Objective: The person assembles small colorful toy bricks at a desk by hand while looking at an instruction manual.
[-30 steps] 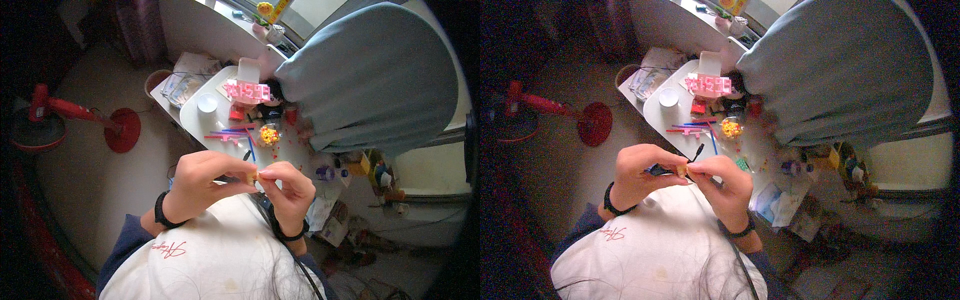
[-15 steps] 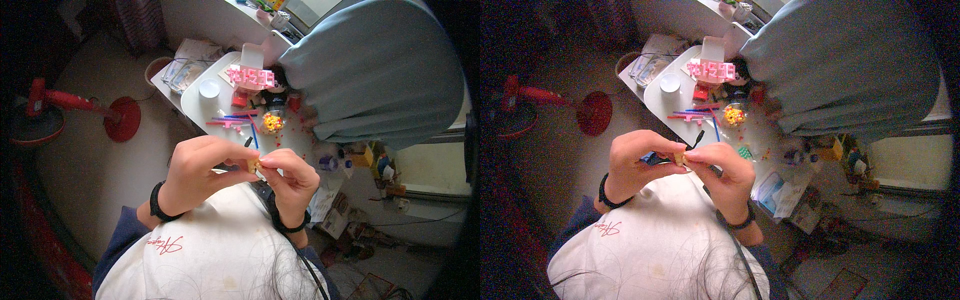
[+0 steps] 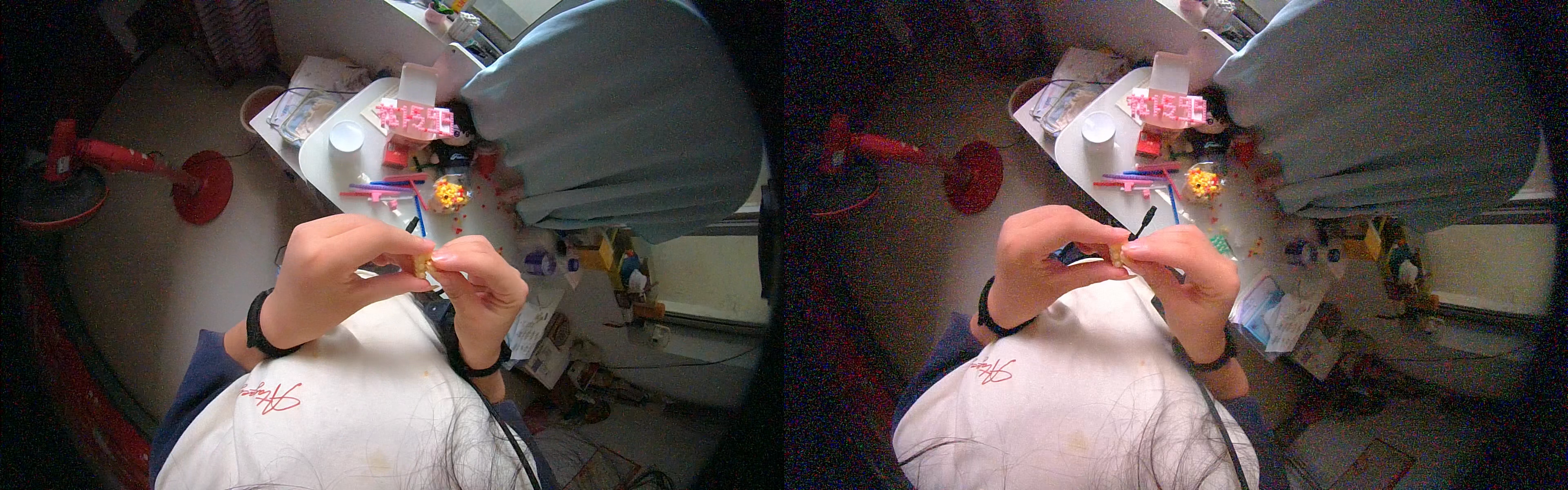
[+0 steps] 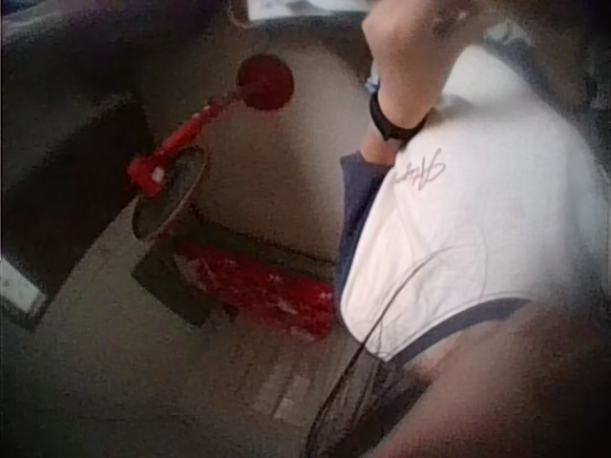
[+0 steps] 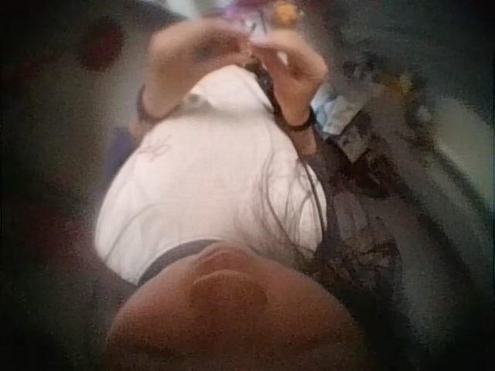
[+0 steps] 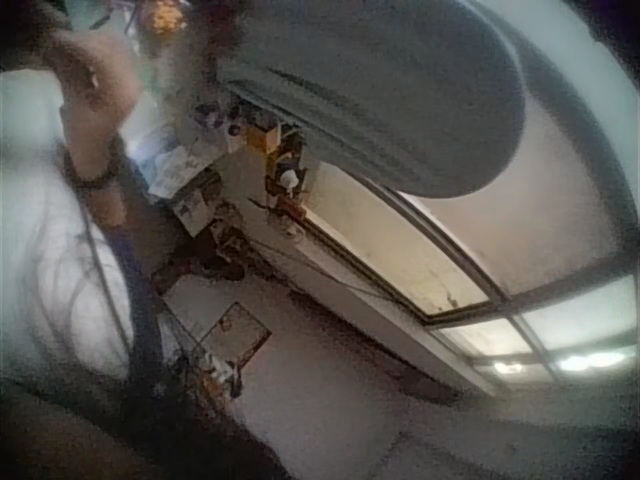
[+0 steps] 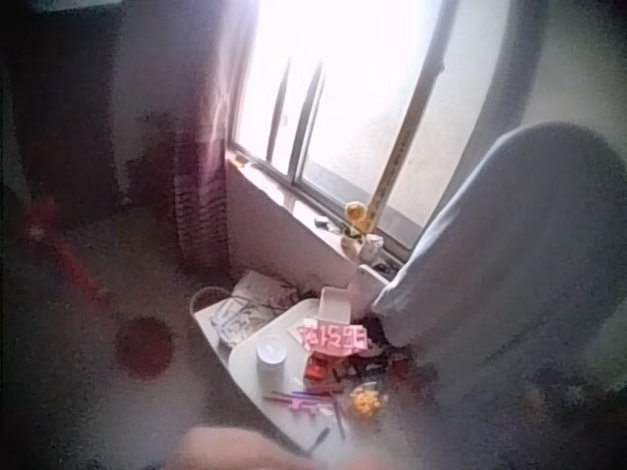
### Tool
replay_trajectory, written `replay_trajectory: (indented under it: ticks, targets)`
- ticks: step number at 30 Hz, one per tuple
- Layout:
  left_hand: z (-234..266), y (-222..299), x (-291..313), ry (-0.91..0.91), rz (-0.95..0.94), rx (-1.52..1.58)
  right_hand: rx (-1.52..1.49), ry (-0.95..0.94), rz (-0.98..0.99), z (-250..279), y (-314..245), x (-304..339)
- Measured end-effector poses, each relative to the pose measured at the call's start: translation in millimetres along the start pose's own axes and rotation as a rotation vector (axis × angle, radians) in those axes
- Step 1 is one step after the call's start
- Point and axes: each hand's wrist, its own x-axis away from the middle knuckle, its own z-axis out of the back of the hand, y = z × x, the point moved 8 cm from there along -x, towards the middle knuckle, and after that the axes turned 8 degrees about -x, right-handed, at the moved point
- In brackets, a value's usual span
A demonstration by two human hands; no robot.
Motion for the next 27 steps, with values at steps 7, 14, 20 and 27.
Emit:
replay_trajectory:
  ticks: [7,14,20,27]
  targets:
    - [-1,2,2,-0.008,-0.024,-0.021,0.037,0.002,0.019,0,1,2]
    - [1,3,4,0.003,-0.042,-0.052,0.017,0.006,0.016,-2,3,4]
    - [2,3,5,0.001,-0.021,-0.086,0.096,-0.015,0.038,-5,-4,3]
    - [0,3,9,-0.007,-0.005,-0.056,0.097,-0.069,-0.006,-3,-5,2]
